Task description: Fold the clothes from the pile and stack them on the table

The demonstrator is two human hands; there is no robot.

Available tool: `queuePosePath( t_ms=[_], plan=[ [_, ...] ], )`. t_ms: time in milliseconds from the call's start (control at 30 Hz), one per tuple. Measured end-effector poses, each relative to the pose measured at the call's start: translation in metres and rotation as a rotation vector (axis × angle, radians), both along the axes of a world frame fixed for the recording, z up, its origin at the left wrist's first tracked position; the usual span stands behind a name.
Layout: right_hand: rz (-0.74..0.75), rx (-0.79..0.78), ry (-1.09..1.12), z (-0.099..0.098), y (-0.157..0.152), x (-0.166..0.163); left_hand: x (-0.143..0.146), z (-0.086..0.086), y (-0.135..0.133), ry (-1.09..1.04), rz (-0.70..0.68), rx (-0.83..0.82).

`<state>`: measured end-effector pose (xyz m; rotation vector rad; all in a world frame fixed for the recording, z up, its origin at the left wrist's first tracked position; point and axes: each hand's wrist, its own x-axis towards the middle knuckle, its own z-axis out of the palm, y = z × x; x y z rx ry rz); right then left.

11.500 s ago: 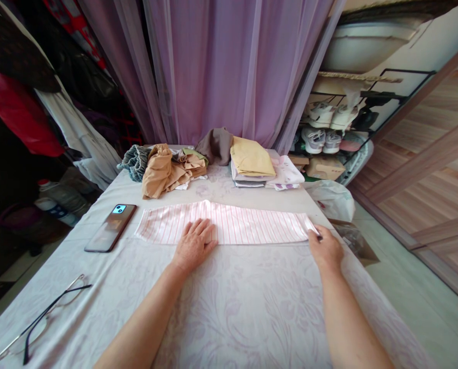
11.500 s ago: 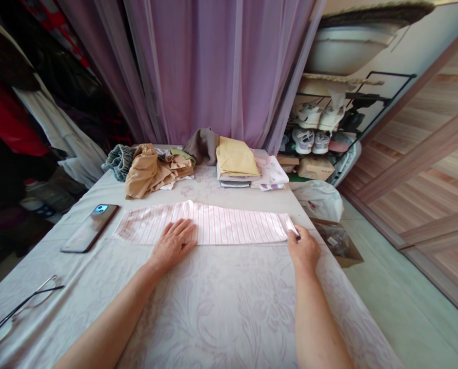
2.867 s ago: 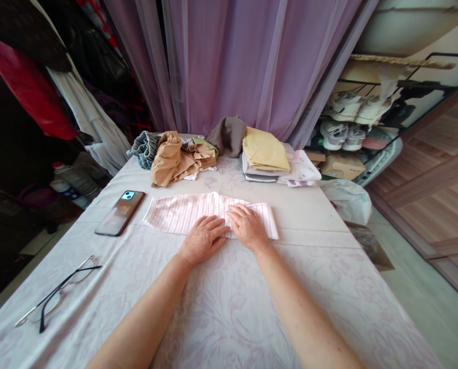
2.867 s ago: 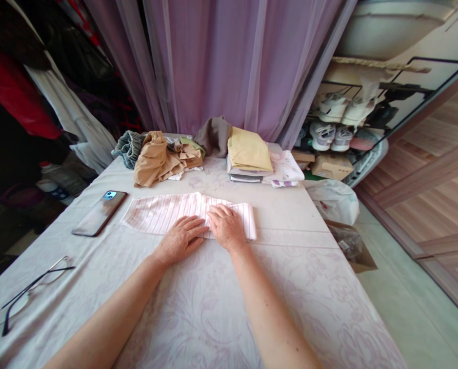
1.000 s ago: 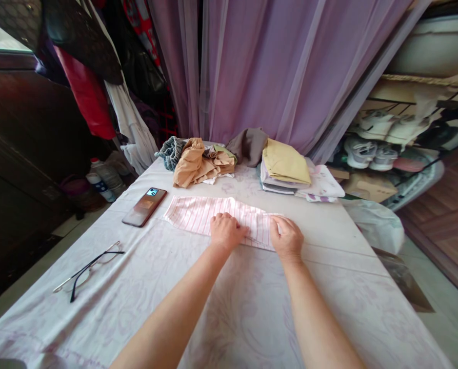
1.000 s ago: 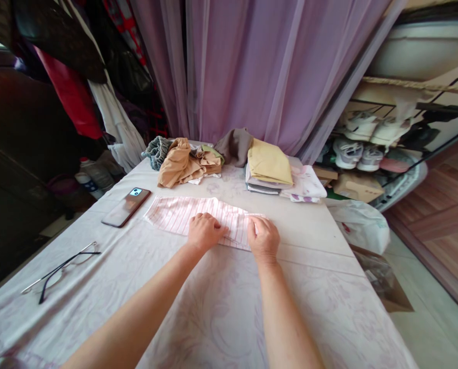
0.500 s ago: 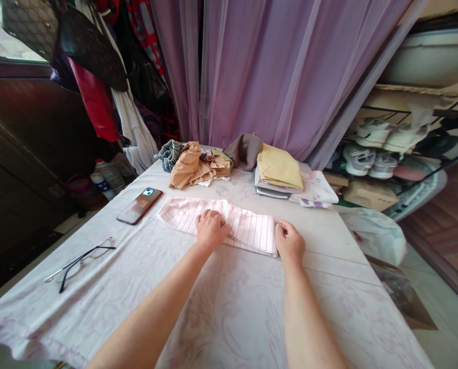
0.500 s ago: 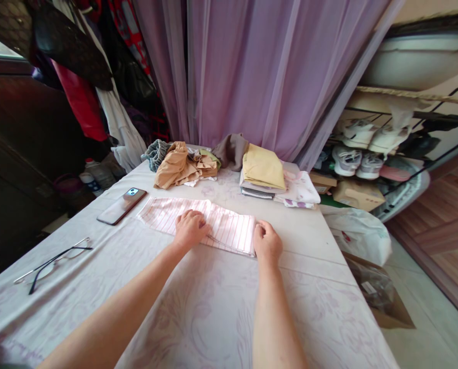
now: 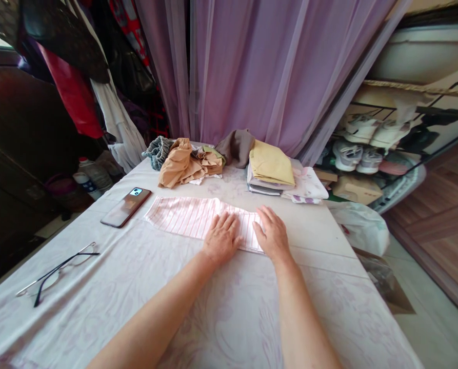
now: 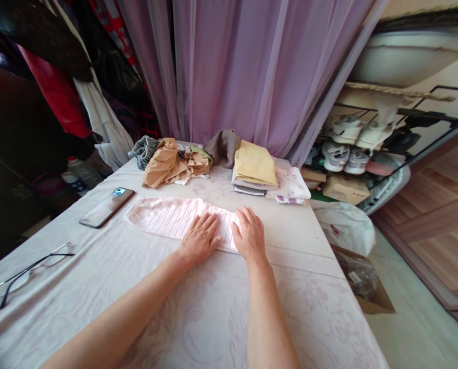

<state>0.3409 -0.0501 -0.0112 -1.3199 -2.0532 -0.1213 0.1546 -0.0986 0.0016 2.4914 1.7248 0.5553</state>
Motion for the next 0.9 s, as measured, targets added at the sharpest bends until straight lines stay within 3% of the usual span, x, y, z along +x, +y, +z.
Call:
queuePosePath(
  t_ms=[100, 200, 367, 467, 667, 900],
  plan=[
    [0.061, -0.103, -0.154, -0.006, -0.007, -0.013, -0.001, -0.007, 0.002, -0.007, 0.009, -0.014],
    [0.049, -0.154, -0.157, -0.011, -0.007, -0.014, -0.004, -0.009, 0.002, -0.030, 0.004, -0.013],
    [0.029, -0.147, 0.220, -0.005, 0.004, 0.017, -0.008, -0.007, 0.000, -0.045, -0.046, -0.049],
    [0.003, -0.198, 0.355, -0.006, -0.005, 0.034, -0.010, -0.006, -0.001, -0.066, -0.066, -0.049],
    [0.077, -0.185, 0.239, -0.017, -0.045, 0.034, -0.013, -0.003, -0.001, -0.109, -0.060, -0.031],
    [-0.026, -0.124, 0.112, -0.018, -0.058, 0.026, -0.012, 0.002, 0.001, -0.153, -0.031, -0.055]
  ],
)
